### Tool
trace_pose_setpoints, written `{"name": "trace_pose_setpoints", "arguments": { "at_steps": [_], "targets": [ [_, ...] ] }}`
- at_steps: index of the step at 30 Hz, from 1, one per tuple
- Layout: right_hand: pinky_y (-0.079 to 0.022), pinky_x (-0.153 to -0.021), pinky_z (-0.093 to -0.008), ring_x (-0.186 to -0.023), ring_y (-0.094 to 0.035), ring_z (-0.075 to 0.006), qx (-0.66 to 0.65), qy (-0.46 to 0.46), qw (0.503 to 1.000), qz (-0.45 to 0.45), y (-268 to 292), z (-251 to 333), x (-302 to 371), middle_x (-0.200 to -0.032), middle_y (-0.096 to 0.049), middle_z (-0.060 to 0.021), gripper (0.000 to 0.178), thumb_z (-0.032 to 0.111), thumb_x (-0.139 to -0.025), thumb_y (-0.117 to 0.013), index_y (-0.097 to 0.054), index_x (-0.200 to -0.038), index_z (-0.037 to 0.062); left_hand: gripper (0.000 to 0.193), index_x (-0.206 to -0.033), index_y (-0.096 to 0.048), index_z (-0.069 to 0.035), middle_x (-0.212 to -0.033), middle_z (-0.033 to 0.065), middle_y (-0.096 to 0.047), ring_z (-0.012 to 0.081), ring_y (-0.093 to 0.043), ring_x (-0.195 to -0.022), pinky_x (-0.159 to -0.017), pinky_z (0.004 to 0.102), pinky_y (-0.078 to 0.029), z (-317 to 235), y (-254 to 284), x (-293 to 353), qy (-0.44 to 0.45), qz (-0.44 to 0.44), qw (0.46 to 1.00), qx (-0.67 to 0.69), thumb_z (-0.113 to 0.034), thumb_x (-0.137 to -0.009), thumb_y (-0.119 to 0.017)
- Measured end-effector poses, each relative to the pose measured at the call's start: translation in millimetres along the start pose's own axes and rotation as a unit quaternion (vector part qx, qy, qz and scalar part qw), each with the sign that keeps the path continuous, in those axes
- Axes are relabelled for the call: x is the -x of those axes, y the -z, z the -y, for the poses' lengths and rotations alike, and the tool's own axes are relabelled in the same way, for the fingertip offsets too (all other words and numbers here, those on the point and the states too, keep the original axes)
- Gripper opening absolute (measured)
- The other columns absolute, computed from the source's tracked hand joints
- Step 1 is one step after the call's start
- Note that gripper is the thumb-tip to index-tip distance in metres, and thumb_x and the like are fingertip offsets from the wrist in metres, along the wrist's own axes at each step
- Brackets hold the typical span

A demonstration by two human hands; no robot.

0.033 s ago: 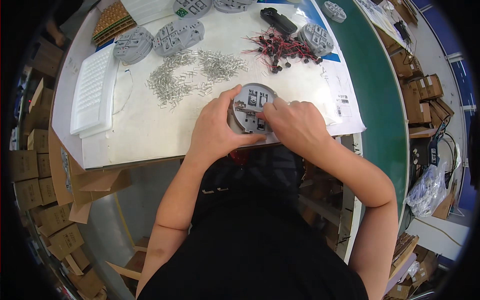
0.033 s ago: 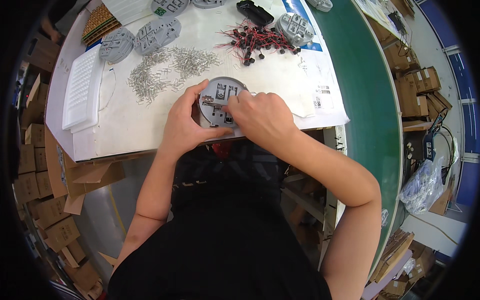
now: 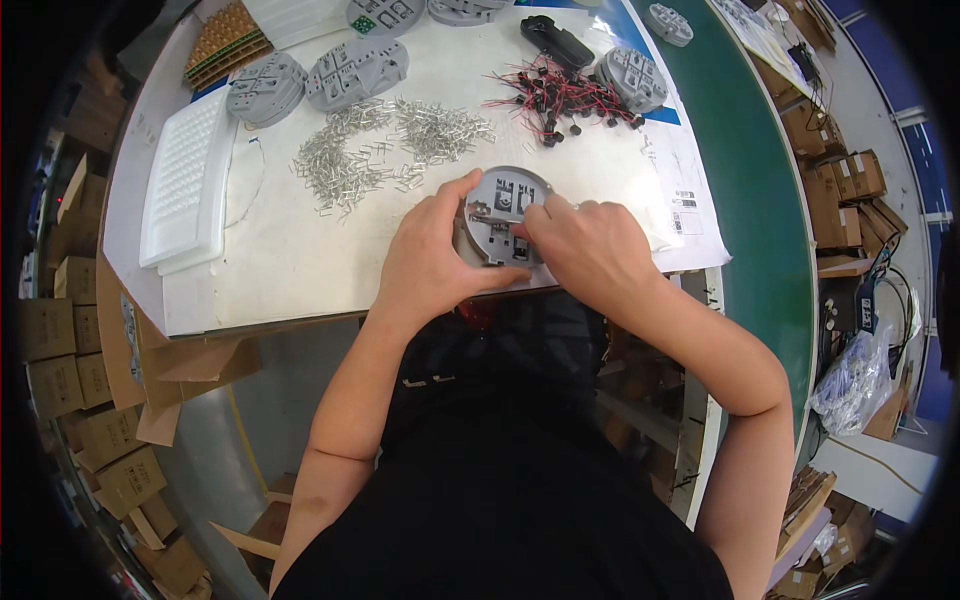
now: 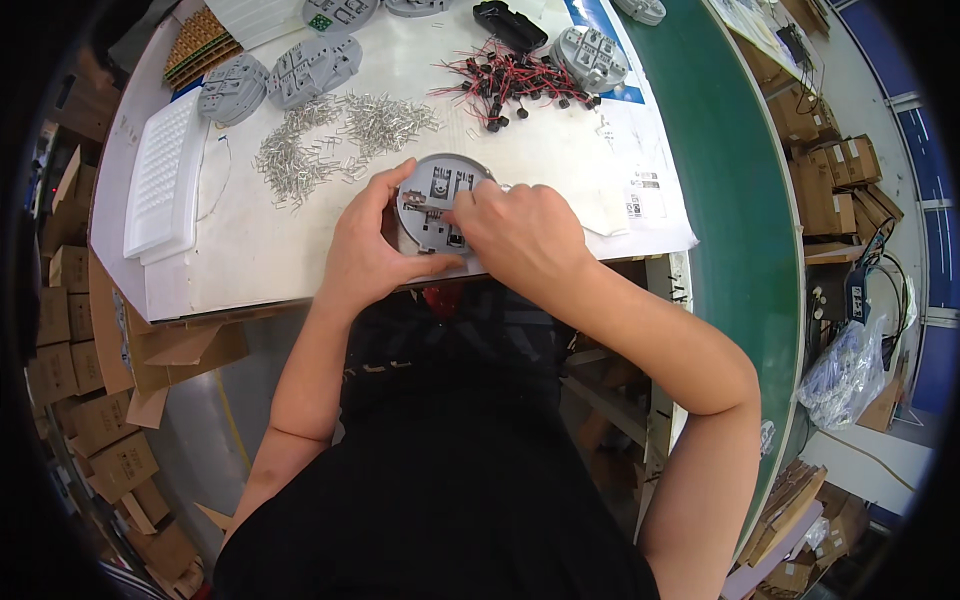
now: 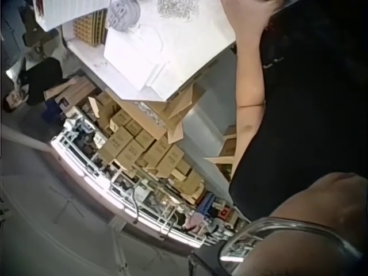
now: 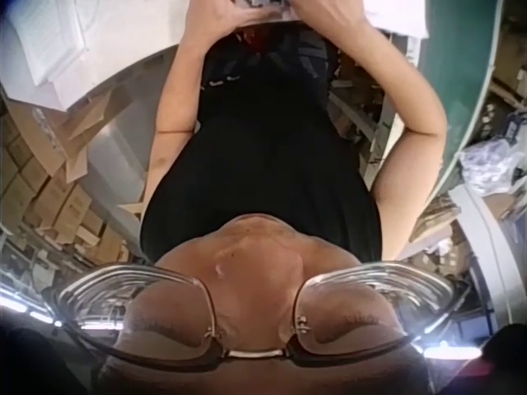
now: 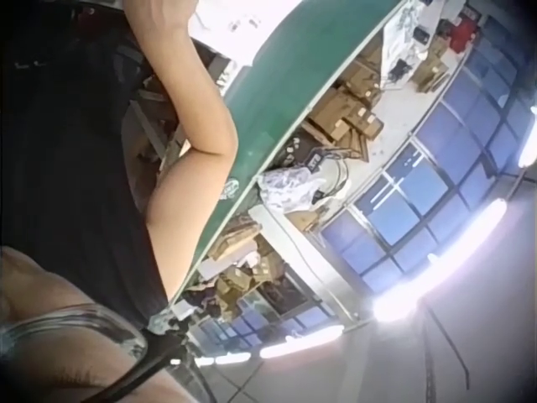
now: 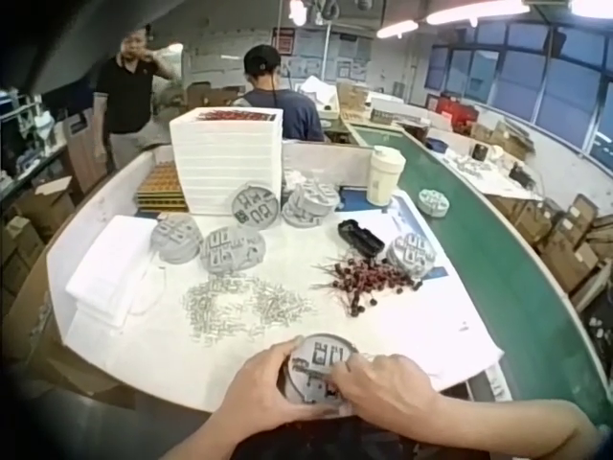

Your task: Assembling small metal and plastic parts into circular plastic bases at a factory workstation.

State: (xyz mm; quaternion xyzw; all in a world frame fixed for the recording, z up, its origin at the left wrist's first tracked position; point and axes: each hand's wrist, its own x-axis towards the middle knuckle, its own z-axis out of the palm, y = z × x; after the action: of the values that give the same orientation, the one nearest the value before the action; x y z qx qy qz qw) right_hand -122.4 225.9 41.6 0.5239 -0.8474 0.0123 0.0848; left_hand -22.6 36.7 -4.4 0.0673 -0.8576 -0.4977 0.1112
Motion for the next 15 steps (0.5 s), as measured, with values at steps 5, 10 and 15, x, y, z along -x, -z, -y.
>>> {"name": "trace_pose_setpoints", "arguments": {
  "at_steps": [5,10,15],
  "targets": [
    [-0.053,-0.056,-0.042,-0.064,-0.069,-0.0296,-0.132,-0.077,0.988,-0.025,5,-14,-2,-0.078,-0.064,-0.0081,0.031,0.039,-0.095,-0.076,-0.065,-0.094,0.0102,0.102,-0.147,-0.051,-0.001,-0.128,0.0177,-0.069,0.0358,-0.067,-0.117,-0.102,0.0442,-0.053,-1,15,1,0.013,0.044,0.999,0.013,-0.032,-0.064,-0.1],
    [-0.057,-0.066,-0.0398,-0.079,-0.073,-0.0296,-0.236,-0.034,0.965,-0.11,4,29,15,-0.09,-0.07,-0.0073,0.049,0.044,-0.079,-0.089,-0.069,-0.11,0.0117,0.077,-0.146,-0.053,0.001,-0.123,0.0138,-0.07,0.027,-0.069,-0.104,-0.091,0.0377,-0.055,20,35,-1,-0.058,0.128,0.981,0.132,-0.015,-0.08,-0.089],
    [-0.056,-0.068,-0.038,-0.083,-0.072,-0.0256,-0.143,-0.025,0.946,-0.29,-18,46,12,-0.097,-0.071,-0.0084,0.046,0.035,-0.079,-0.085,-0.066,-0.113,0.0106,0.041,-0.133,-0.067,-0.001,-0.109,0.0103,-0.071,0.0149,-0.062,-0.082,-0.072,0.0289,-0.05,10,19,-3,-0.022,0.026,0.996,0.081,0.0,-0.092,-0.072]
  ]
}}
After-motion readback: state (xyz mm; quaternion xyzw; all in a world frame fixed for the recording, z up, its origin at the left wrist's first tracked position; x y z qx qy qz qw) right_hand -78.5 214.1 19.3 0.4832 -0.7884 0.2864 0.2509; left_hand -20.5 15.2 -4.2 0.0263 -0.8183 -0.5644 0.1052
